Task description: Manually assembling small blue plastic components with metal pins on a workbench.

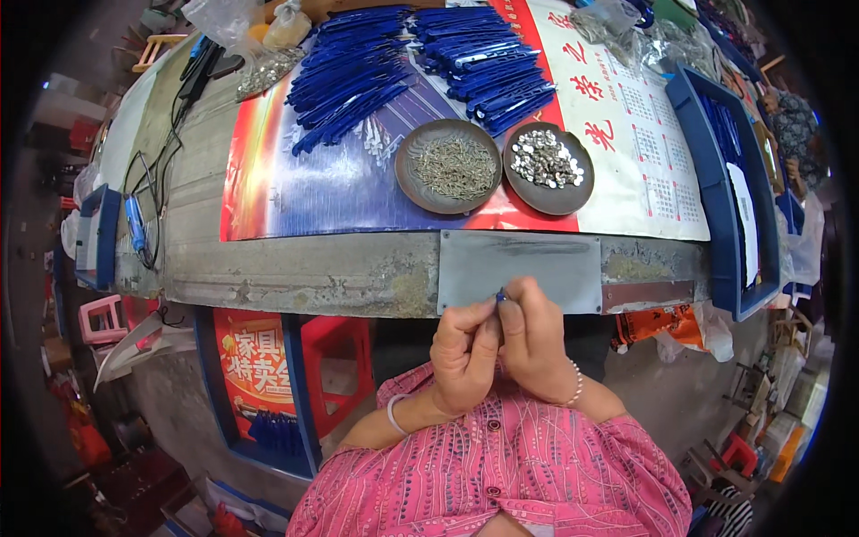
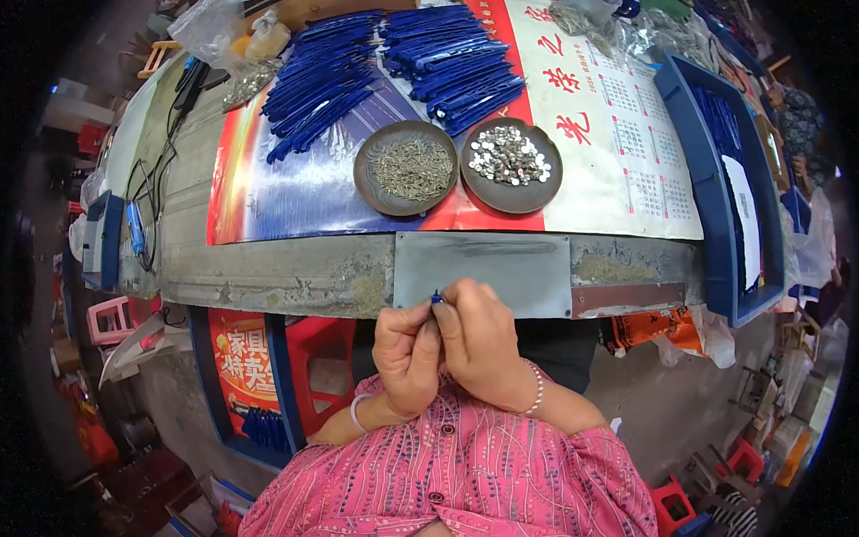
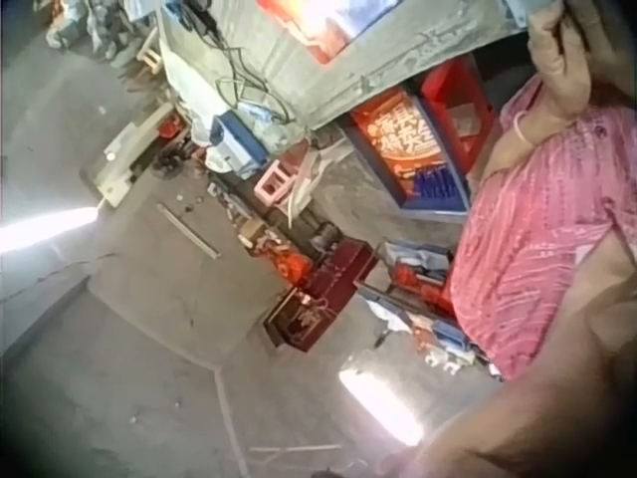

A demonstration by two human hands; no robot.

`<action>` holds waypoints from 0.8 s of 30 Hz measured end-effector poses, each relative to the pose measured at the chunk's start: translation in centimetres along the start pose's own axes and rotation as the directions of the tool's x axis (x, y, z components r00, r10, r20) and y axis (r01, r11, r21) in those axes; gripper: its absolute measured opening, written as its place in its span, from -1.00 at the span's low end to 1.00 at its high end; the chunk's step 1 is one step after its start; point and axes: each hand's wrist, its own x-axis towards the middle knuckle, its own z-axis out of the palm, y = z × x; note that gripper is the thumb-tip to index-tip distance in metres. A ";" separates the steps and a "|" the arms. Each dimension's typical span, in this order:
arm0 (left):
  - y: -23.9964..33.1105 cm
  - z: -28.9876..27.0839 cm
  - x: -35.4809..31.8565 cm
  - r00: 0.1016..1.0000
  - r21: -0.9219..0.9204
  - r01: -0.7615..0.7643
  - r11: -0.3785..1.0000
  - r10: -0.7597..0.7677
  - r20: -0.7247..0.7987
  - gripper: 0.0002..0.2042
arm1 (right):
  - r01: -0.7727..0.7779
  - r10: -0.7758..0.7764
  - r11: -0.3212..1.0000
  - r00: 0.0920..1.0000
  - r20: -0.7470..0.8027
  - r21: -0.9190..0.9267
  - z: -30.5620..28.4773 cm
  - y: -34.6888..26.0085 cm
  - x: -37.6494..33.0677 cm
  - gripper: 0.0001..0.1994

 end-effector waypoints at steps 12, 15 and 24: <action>0.9 -0.5 -0.4 0.999 -0.120 0.000 0.993 -0.006 -0.048 -0.80 | 0.326 -0.307 0.942 0.932 -0.194 0.078 0.9 1.4 0.2 -0.80; 0.9 -0.6 -0.6 0.999 -0.078 -0.026 0.997 0.023 -0.038 -0.80 | 0.318 -0.293 0.940 0.939 -0.181 0.126 0.9 1.4 0.0 -0.79; 0.2 -0.5 -0.5 0.997 -0.110 0.041 0.993 -0.048 -0.067 -0.80 | 0.235 -0.254 0.964 0.951 -0.176 -0.124 1.8 0.8 -0.4 -0.89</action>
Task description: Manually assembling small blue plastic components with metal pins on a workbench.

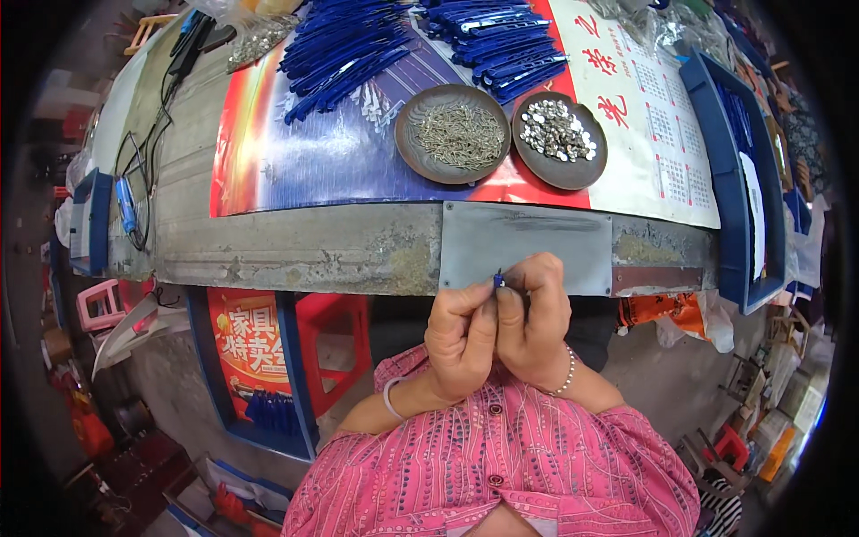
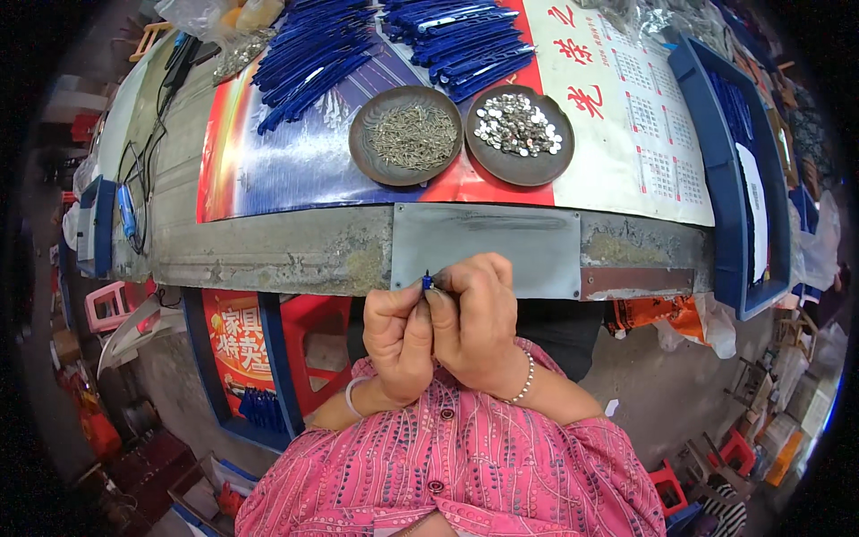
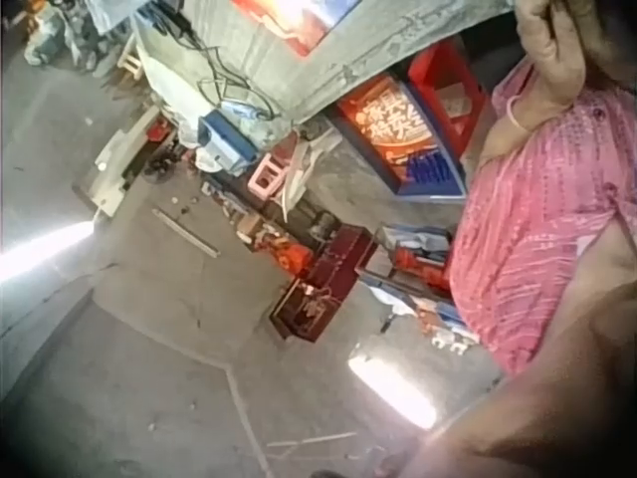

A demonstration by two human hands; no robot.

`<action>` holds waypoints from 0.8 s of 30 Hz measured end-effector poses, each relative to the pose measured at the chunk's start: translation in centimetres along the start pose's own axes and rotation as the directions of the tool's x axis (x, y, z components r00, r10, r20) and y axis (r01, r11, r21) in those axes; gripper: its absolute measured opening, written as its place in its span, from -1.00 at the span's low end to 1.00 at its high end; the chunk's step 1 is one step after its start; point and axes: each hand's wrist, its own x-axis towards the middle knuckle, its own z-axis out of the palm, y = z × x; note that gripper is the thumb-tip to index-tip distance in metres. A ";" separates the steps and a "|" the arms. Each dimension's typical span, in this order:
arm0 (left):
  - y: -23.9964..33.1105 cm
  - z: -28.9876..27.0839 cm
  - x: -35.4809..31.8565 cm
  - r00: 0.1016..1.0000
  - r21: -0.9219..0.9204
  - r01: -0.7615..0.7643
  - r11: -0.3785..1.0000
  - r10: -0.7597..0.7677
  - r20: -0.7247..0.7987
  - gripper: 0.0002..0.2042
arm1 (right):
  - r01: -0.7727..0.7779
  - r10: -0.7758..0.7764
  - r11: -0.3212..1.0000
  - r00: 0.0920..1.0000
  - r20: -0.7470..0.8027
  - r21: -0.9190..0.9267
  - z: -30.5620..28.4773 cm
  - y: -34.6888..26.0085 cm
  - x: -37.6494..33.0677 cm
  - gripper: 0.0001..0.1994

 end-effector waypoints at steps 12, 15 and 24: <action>0.3 -1.1 0.1 0.998 0.100 -0.027 0.995 0.033 -0.054 -0.78 | -0.007 0.018 0.996 0.991 0.129 -0.086 1.4 -0.2 0.0 -0.90; 0.4 -1.8 -0.4 1.000 -0.006 -0.006 1.000 0.006 -0.019 -0.77 | -0.472 0.444 0.877 0.868 0.223 0.090 1.3 -0.9 0.0 -0.78; 3.5 -20.2 -4.0 0.897 0.575 0.255 0.777 0.032 -0.441 -0.69 | -0.429 0.331 0.863 0.878 0.345 0.265 1.2 -1.2 -0.1 -0.59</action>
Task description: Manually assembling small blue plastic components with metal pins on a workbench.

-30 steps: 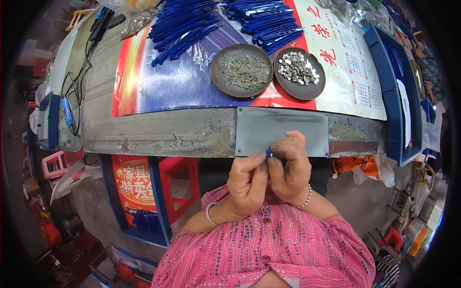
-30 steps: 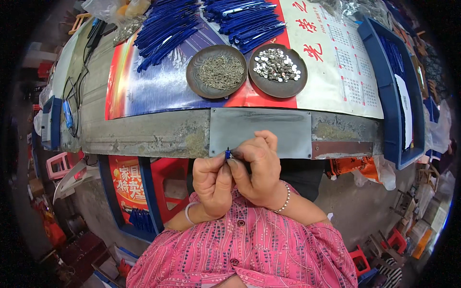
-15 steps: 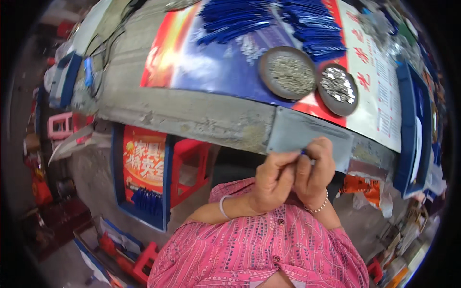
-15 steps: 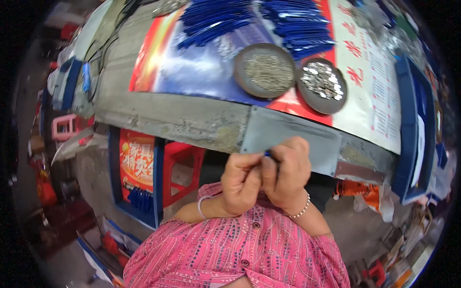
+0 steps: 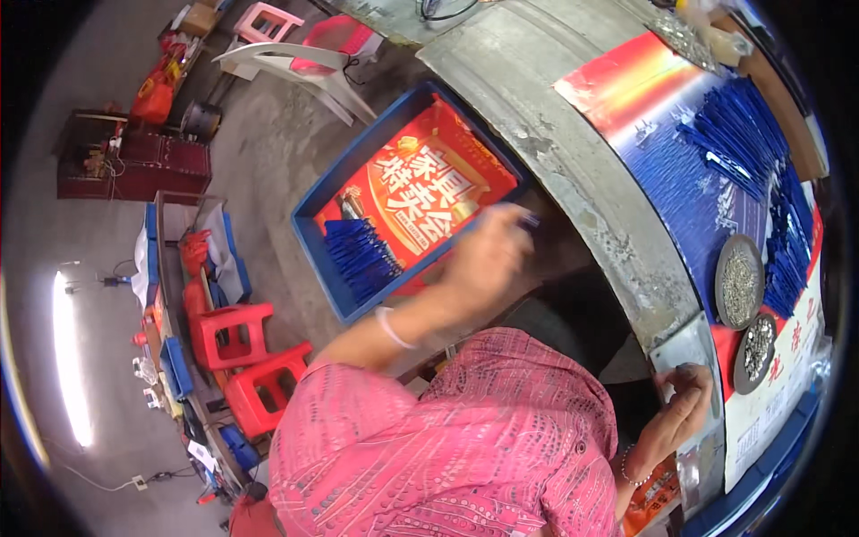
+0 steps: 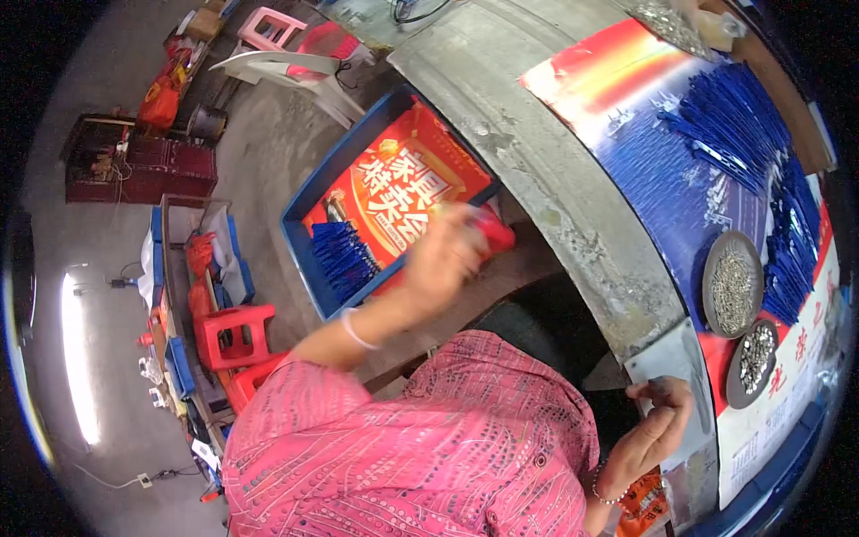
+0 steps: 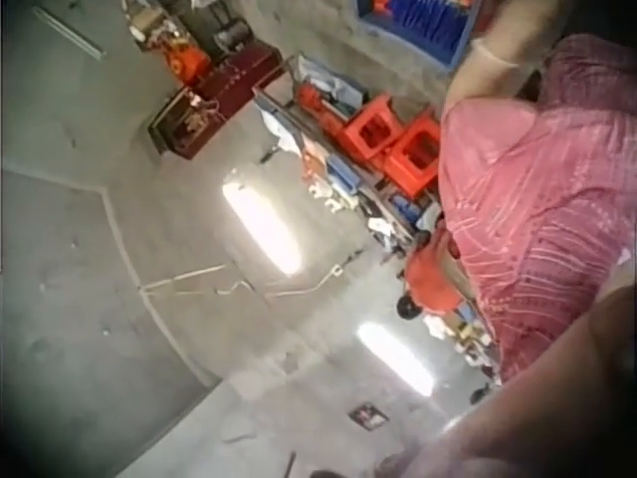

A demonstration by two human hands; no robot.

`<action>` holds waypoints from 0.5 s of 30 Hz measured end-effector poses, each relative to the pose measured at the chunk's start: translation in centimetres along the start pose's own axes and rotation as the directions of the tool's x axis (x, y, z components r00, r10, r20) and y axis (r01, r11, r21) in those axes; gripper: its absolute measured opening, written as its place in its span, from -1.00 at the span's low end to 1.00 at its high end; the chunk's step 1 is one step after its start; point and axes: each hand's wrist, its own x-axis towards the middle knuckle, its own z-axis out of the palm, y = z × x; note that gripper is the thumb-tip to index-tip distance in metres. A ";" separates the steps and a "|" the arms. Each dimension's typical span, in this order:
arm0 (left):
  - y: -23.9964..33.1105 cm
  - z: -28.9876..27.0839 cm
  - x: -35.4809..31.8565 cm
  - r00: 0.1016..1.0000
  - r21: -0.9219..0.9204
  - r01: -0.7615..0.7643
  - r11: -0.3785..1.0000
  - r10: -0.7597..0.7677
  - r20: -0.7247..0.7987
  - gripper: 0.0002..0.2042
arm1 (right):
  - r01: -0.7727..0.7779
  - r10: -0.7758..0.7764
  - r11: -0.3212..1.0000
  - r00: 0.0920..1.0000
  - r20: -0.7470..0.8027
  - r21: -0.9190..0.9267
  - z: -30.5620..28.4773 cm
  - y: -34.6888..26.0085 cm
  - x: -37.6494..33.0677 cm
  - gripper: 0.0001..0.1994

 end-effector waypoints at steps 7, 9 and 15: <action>-12.7 -19.9 -0.8 0.974 0.711 0.082 0.699 0.094 -0.205 -0.86 | 0.115 -0.094 0.993 0.884 0.458 -0.017 2.2 -1.6 1.4 -0.72; -14.5 -22.7 -1.2 0.982 0.765 0.066 0.640 0.093 -0.163 -0.86 | 0.133 -0.087 0.990 0.863 0.497 -0.057 2.6 -2.3 1.4 -0.73; -16.3 -25.0 -1.0 0.990 0.817 0.141 0.559 -0.104 -0.099 -0.87 | 0.181 -0.068 0.971 0.832 0.550 -0.155 2.4 -2.6 1.0 -0.73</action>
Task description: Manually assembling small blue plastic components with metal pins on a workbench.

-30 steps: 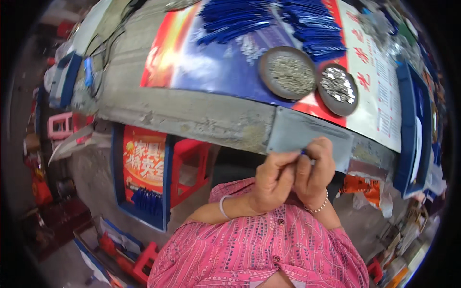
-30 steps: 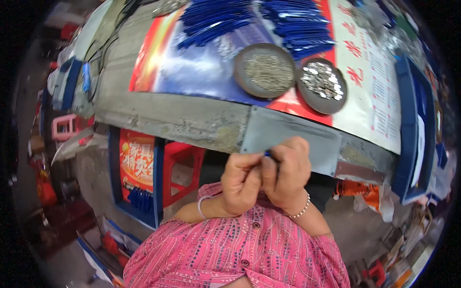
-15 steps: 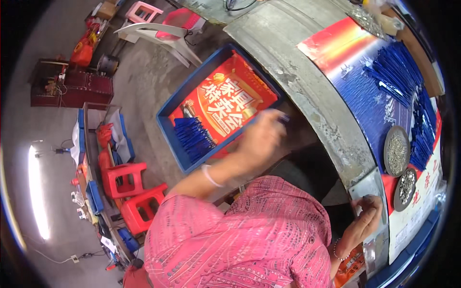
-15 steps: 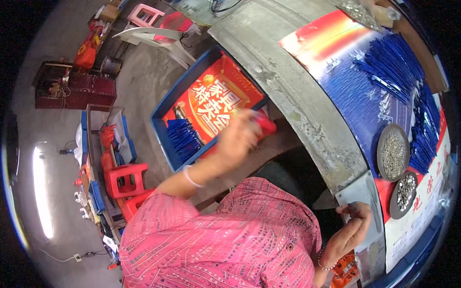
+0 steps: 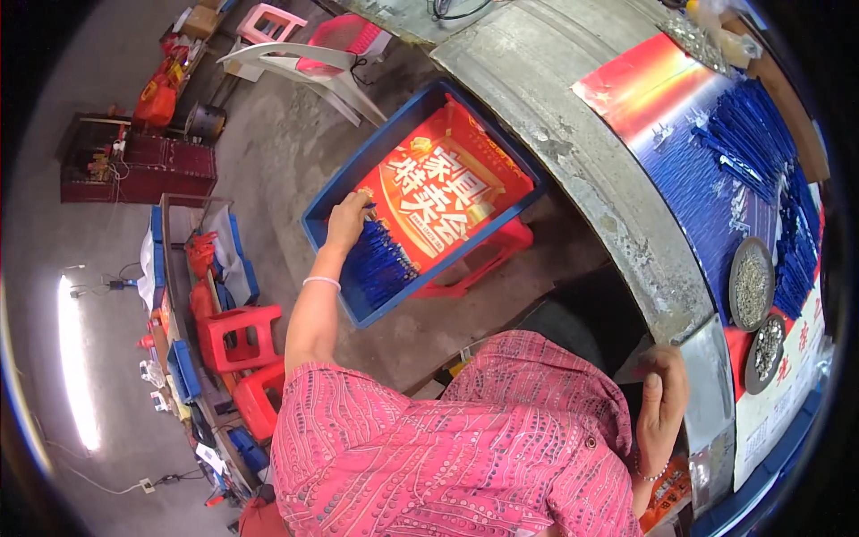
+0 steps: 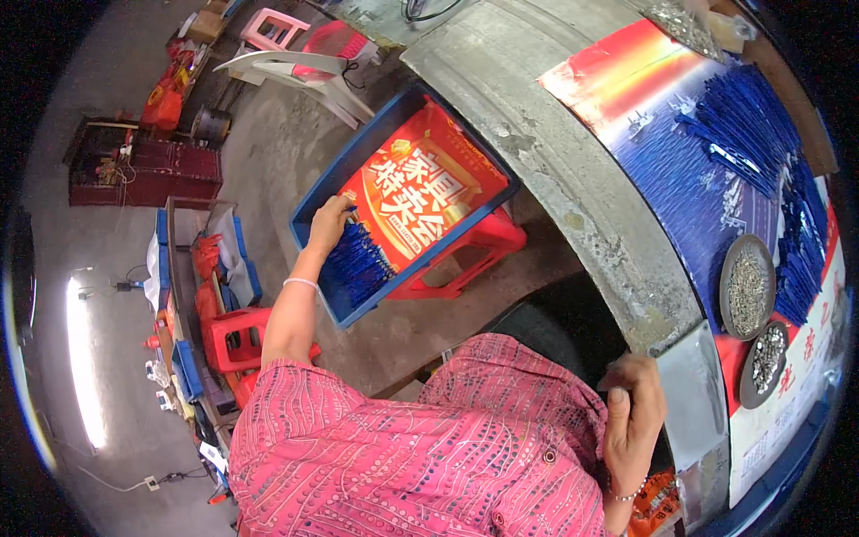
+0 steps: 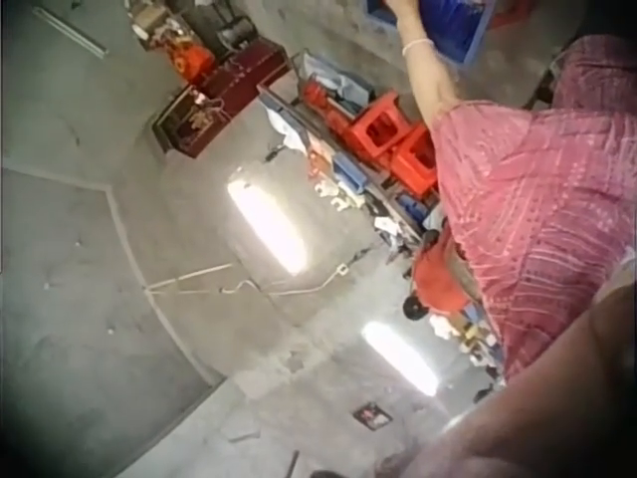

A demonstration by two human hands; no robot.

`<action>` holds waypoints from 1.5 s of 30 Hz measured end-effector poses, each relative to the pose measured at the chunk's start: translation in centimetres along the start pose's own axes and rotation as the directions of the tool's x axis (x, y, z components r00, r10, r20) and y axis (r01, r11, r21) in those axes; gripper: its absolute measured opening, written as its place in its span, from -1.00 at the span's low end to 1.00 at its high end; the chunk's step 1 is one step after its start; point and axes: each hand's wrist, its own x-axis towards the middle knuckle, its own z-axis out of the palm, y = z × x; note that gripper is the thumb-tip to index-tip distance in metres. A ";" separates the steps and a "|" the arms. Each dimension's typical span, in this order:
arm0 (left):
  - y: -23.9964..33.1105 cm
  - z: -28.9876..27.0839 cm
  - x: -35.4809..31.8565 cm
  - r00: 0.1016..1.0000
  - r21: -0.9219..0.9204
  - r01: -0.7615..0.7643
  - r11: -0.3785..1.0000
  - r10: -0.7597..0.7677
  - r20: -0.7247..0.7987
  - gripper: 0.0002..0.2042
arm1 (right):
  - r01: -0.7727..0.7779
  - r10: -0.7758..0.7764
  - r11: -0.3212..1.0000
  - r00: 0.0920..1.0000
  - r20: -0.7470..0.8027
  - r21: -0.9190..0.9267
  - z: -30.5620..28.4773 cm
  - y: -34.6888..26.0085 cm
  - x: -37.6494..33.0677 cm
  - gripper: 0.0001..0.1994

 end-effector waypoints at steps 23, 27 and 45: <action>-1.3 -1.3 -1.4 0.998 0.047 0.056 0.997 -0.057 0.013 -0.79 | -0.073 0.069 0.997 0.987 0.146 0.022 -2.6 0.0 -1.7 -0.84; -2.4 -0.9 -1.9 0.995 0.143 0.040 0.989 -0.053 0.088 -0.73 | -0.072 0.069 0.997 0.993 0.100 0.025 -3.2 1.1 -2.3 -0.82; 5.0 -2.7 0.6 0.977 0.140 -0.089 0.986 0.114 -0.179 -0.81 | -0.007 0.002 0.999 0.992 0.128 0.032 -4.9 1.1 -1.9 -0.88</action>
